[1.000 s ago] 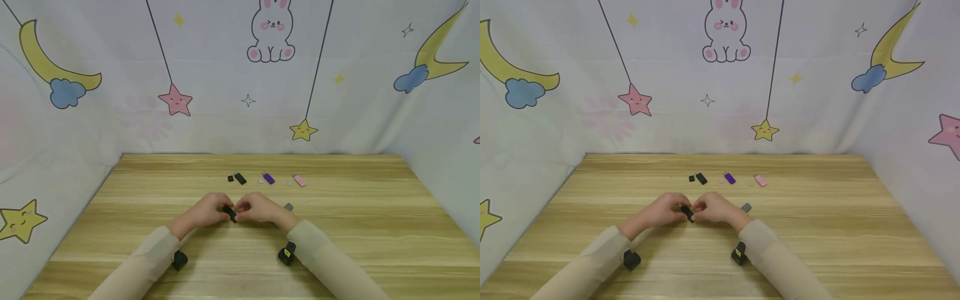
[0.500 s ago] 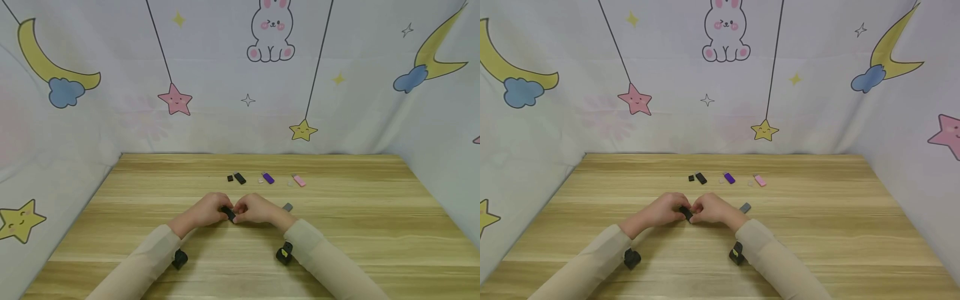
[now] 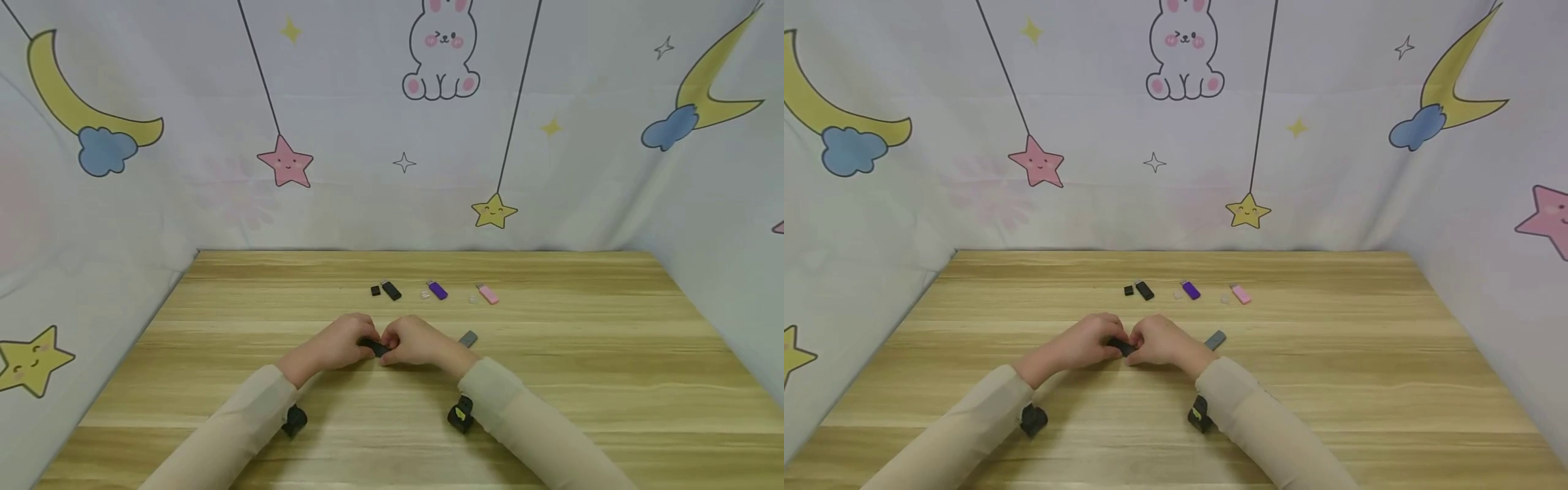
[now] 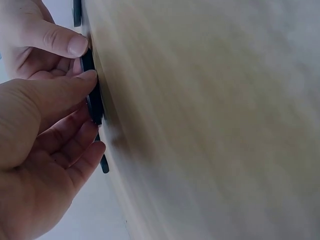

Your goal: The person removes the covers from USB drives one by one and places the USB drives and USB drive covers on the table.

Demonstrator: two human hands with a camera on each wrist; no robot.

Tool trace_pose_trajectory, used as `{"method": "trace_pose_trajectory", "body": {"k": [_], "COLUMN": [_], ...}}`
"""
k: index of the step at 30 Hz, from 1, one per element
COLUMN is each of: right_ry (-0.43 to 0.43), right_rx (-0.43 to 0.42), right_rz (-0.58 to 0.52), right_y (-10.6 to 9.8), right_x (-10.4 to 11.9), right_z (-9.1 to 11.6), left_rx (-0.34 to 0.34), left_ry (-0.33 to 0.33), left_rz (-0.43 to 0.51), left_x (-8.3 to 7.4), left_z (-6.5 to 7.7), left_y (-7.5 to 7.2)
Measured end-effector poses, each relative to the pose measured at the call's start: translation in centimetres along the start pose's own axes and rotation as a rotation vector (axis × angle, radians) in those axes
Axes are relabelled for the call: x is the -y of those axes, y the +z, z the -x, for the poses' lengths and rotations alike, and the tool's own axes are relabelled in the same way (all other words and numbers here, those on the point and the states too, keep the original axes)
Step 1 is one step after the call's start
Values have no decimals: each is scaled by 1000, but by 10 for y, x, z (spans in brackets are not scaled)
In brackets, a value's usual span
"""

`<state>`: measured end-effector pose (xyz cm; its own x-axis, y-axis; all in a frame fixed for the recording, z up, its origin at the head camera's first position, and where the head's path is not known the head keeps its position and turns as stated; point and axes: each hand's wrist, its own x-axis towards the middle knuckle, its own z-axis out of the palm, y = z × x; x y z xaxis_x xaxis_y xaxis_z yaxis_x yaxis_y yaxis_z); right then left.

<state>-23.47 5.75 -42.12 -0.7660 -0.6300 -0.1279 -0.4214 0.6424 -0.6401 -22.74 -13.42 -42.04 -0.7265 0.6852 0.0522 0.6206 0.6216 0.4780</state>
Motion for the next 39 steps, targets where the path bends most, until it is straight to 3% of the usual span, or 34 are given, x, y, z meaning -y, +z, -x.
{"method": "trace_pose_trajectory", "body": {"k": [10, 22, 32, 39], "right_ry": [-44, -127, -172, -224], "right_rx": [-4, -44, -142, -202], "right_rz": [12, -38, -157, -293], "right_y": [-2, -17, -35, -39], "right_x": [-4, -9, -10, -9], "right_z": [-1, 13, 38, 53], "left_rx": [50, 33, -79, -241], "left_ry": [-23, -24, 64, 216], "left_rz": [54, 127, 160, 179], "left_x": [0, -12, -32, -47], "left_z": [-2, -4, -3, 0], "left_y": [-3, -13, -23, -21]}}
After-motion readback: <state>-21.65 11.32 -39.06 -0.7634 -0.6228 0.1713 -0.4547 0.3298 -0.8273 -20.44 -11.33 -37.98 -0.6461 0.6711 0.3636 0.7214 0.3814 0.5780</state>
